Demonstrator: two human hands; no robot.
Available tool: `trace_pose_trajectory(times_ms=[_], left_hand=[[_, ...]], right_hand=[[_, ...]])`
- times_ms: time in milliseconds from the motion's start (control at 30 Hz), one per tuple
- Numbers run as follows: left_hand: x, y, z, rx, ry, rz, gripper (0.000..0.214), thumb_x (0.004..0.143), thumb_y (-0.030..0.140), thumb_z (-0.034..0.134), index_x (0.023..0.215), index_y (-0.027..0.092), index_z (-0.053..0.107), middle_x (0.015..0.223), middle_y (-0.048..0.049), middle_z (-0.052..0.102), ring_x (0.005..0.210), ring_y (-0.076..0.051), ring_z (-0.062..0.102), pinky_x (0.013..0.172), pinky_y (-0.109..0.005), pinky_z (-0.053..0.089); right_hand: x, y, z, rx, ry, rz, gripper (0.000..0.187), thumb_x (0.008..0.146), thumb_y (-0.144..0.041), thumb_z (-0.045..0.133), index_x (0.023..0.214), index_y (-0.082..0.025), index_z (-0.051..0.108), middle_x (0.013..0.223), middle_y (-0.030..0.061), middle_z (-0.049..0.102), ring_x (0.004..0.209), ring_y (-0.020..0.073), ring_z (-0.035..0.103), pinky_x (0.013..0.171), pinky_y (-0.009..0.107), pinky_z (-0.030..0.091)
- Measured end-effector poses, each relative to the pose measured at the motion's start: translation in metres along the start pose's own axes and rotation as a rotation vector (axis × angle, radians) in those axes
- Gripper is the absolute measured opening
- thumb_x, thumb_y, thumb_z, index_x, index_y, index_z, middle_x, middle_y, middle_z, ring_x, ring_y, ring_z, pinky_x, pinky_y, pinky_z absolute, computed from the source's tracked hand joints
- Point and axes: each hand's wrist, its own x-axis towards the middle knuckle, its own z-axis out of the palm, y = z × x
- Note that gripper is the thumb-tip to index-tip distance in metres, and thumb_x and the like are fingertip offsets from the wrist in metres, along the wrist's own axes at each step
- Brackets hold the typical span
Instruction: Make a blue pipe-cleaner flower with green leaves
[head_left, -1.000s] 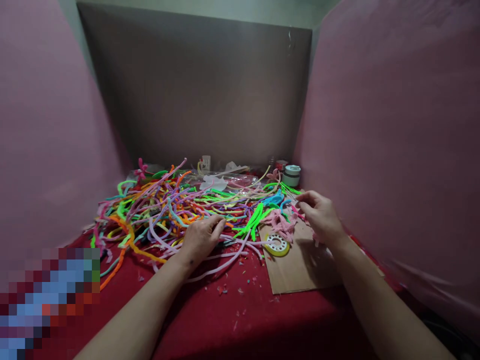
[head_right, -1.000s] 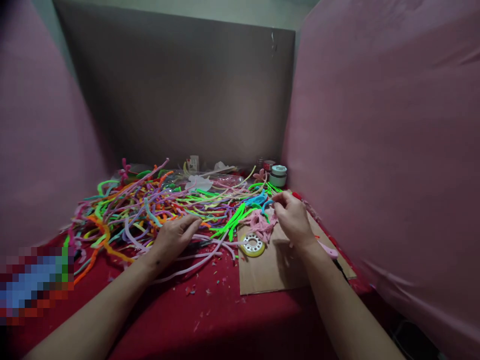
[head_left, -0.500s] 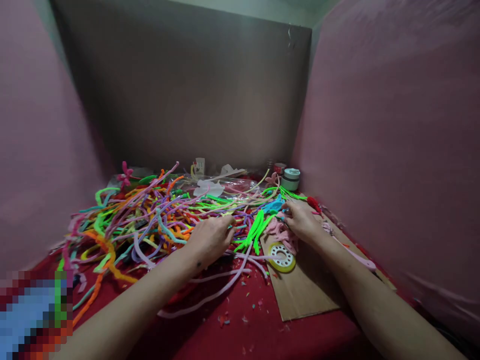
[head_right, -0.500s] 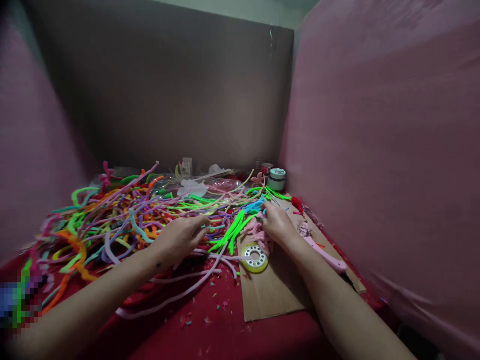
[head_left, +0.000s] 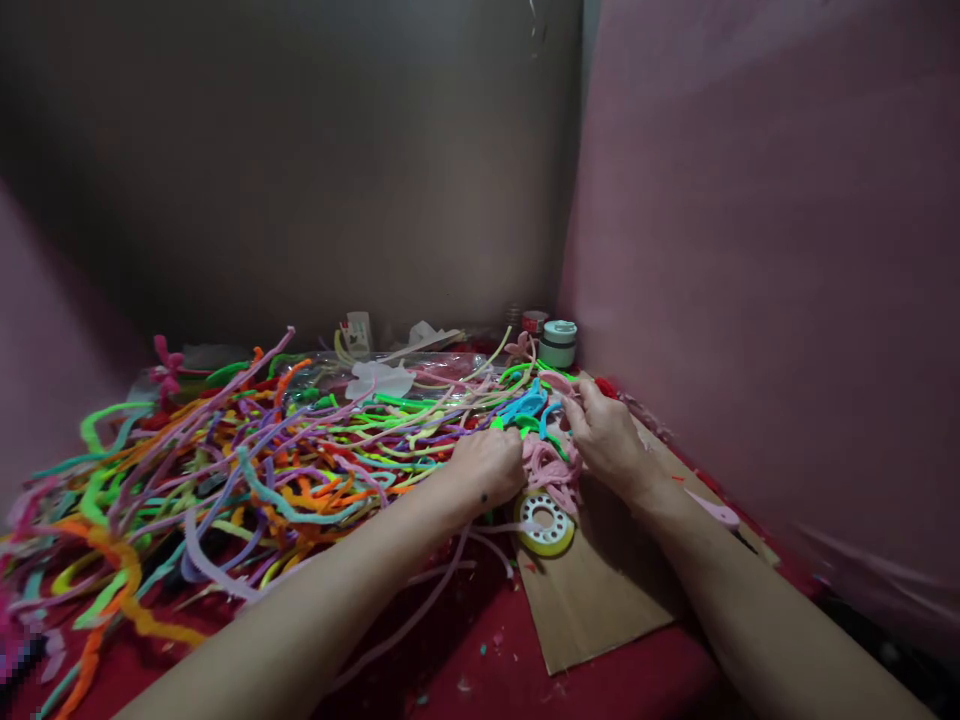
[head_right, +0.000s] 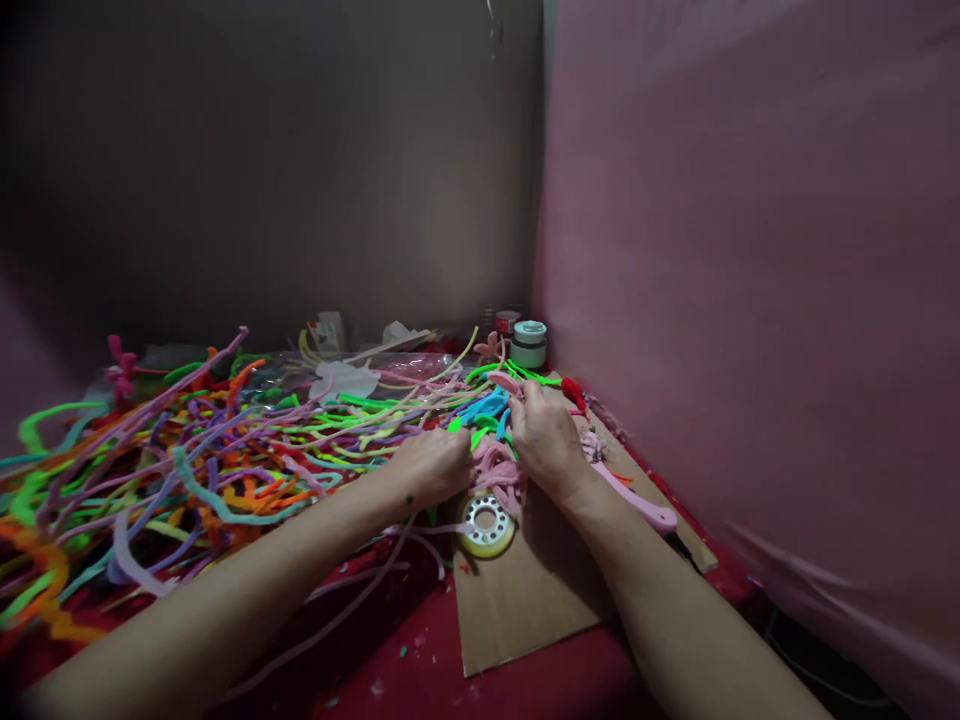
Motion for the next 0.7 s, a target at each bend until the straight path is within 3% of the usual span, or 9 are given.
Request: trace_pose_trajectory(times_ms=[167,267,400,533,633,700], left_hand=[[0.008,-0.007,0.005,0.015,-0.001,-0.072,0.023,0.078,0.031,0.047,0.075,0.017,0.064,0.074,-0.0131,0.067,0.071,-0.025,0.063,0.056,-0.029,0.041],[0.011,-0.011,0.000,0.000,-0.007,-0.087,0.036,0.080,0.043,0.044,0.064,0.017,0.064,0.066,-0.0104,0.065,0.063,-0.022,0.061,0.051,-0.026,0.036],[0.013,-0.015,-0.001,-0.028,-0.007,-0.103,0.048,0.082,0.050,0.039,0.058,0.016,0.064,0.059,-0.0086,0.063,0.054,-0.018,0.057,0.049,-0.026,0.032],[0.012,-0.017,0.001,-0.071,0.026,-0.113,0.041,0.081,0.046,0.043,0.062,0.017,0.065,0.062,-0.0082,0.064,0.056,-0.017,0.057,0.052,-0.026,0.033],[0.012,-0.018,0.001,-0.110,0.050,-0.107,0.039,0.080,0.045,0.045,0.061,0.017,0.065,0.060,-0.0074,0.064,0.057,-0.018,0.057,0.053,-0.026,0.034],[0.012,-0.020,0.001,-0.152,0.072,-0.099,0.043,0.080,0.048,0.044,0.058,0.017,0.064,0.057,-0.0067,0.062,0.056,-0.017,0.056,0.052,-0.026,0.034]], right_hand=[[0.001,0.002,-0.002,0.154,0.020,0.006,0.015,0.086,-0.025,0.037,0.082,-0.018,0.050,0.065,0.0054,0.061,0.056,0.0165,0.055,0.052,0.025,0.034],[0.003,0.004,-0.001,0.268,-0.013,0.042,0.015,0.086,-0.027,0.038,0.079,-0.019,0.048,0.062,0.0036,0.060,0.050,0.0141,0.053,0.049,0.024,0.034],[0.006,0.004,-0.006,0.656,-0.100,0.171,0.017,0.085,-0.031,0.040,0.075,-0.019,0.046,0.057,0.0004,0.059,0.041,0.0103,0.049,0.041,0.021,0.034],[0.004,0.002,-0.015,0.929,-0.173,0.264,0.012,0.081,-0.029,0.044,0.075,-0.019,0.046,0.060,-0.0009,0.057,0.042,0.0096,0.049,0.038,0.020,0.033],[0.000,0.003,-0.017,0.870,-0.238,0.245,0.010,0.079,-0.025,0.044,0.075,-0.017,0.050,0.064,0.0003,0.058,0.045,0.0092,0.048,0.042,0.021,0.036],[0.000,0.006,-0.015,0.674,-0.268,0.188,0.013,0.077,-0.020,0.042,0.077,-0.017,0.054,0.066,0.0014,0.059,0.050,0.0103,0.049,0.045,0.022,0.037]])
